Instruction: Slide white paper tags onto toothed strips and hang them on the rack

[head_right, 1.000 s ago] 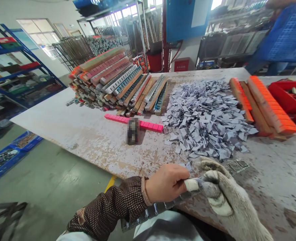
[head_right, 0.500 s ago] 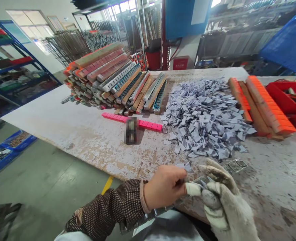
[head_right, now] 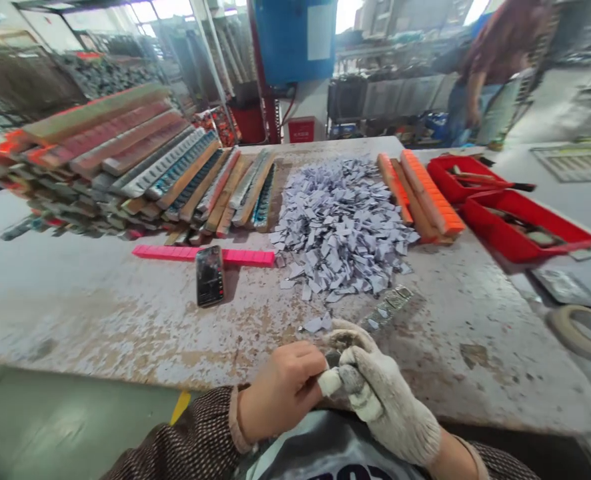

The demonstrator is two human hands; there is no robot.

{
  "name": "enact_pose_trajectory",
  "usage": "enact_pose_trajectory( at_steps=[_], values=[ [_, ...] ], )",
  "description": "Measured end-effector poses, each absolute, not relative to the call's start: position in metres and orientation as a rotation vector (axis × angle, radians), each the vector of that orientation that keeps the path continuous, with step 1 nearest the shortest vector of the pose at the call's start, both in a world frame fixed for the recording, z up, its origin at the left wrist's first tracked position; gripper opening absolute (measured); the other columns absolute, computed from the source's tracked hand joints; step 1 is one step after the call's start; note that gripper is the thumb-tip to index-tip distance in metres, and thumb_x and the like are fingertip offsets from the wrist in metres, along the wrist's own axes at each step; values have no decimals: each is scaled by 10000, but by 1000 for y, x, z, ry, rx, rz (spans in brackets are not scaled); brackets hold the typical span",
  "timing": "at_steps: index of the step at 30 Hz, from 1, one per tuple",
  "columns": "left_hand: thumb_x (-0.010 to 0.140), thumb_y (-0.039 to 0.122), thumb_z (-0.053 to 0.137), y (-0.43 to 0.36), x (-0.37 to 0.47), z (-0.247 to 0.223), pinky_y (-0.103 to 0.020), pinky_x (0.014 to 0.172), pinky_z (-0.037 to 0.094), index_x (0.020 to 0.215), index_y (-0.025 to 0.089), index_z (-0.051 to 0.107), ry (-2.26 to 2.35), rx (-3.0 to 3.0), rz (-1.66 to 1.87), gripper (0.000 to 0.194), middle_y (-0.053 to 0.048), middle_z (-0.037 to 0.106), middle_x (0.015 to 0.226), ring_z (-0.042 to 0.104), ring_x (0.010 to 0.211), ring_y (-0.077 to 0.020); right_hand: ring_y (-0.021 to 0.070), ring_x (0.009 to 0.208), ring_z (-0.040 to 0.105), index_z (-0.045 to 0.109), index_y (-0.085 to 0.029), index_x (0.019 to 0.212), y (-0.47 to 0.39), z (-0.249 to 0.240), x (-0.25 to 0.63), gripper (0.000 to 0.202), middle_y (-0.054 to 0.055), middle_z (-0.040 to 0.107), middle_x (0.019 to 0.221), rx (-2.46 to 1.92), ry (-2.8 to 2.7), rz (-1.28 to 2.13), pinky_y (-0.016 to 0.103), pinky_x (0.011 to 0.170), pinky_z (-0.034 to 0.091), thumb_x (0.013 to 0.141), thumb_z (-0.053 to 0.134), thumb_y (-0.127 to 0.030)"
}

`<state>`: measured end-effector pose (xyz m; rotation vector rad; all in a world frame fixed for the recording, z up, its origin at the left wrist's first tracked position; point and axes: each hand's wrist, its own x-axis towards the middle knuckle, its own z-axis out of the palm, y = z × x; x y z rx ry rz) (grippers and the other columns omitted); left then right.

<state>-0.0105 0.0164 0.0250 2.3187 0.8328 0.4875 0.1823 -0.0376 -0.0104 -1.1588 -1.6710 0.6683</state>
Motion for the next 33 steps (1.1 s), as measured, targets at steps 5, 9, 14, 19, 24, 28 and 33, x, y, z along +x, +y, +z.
enact_pose_trajectory(
  at_steps=[5, 9, 14, 19, 24, 28, 33],
  values=[
    [941, 418, 684, 25, -9, 32, -332, 780, 500, 914, 192, 619, 942, 2344, 216, 236, -55, 699, 941, 632, 879, -229, 195, 487, 598, 512, -294, 1413, -14, -1, 228, 342, 90, 717, 1111, -1300, -1353, 839, 302, 304, 446, 1102, 389, -362],
    [897, 523, 726, 23, -11, 35, -465, 940, 539, 1240, 177, 594, 984, 2346, 52, 505, -108, 663, 1197, 610, 1103, -318, 273, 763, 694, 599, -219, 1231, 20, -8, 297, 300, 78, 677, 848, -1506, -1799, 183, 396, 612, 613, 1053, 364, -277],
    [920, 383, 683, 20, -8, 30, -502, 1022, 539, 1312, 194, 557, 985, 2310, -118, 453, -115, 602, 1296, 579, 1191, -329, 386, 1328, 513, 657, -187, 914, 41, -13, 324, 142, 178, 643, 1248, -1513, -2182, -187, 585, 1084, 467, 943, 521, -210],
    [921, 316, 640, 19, -3, 25, -507, 1018, 548, 1293, 198, 539, 997, 2275, -150, 403, -114, 585, 1303, 584, 1185, -327, 379, 1219, 568, 677, -135, 932, 51, -14, 315, 189, 204, 649, 1147, -1492, -2389, -327, 550, 1042, 503, 939, 490, -159],
    [914, 338, 671, 18, -1, 24, -495, 1035, 534, 1301, 181, 527, 977, 2268, -138, 442, -126, 583, 1318, 583, 1196, -327, 351, 1188, 591, 695, -163, 973, 62, -23, 322, 214, 163, 670, 1123, -1467, -2431, -258, 527, 1056, 501, 922, 487, -170],
    [899, 487, 716, 26, -10, 27, -434, 948, 560, 1235, 202, 574, 939, 2196, -93, 464, -109, 631, 1248, 633, 1113, -303, 339, 1116, 625, 639, -183, 909, 55, -31, 325, 221, 170, 654, 1145, -1457, -2362, -267, 500, 959, 558, 982, 432, -202],
    [999, 317, 567, 56, -24, 23, -408, 940, 528, 1115, 190, 595, 1194, 2184, 27, 175, -91, 685, 1123, 649, 1048, -267, 338, 1092, 641, 567, -210, 848, 38, -40, 311, 209, 170, 637, 1132, -1472, -2243, -247, 471, 902, 581, 1011, 436, -211]
  ],
)
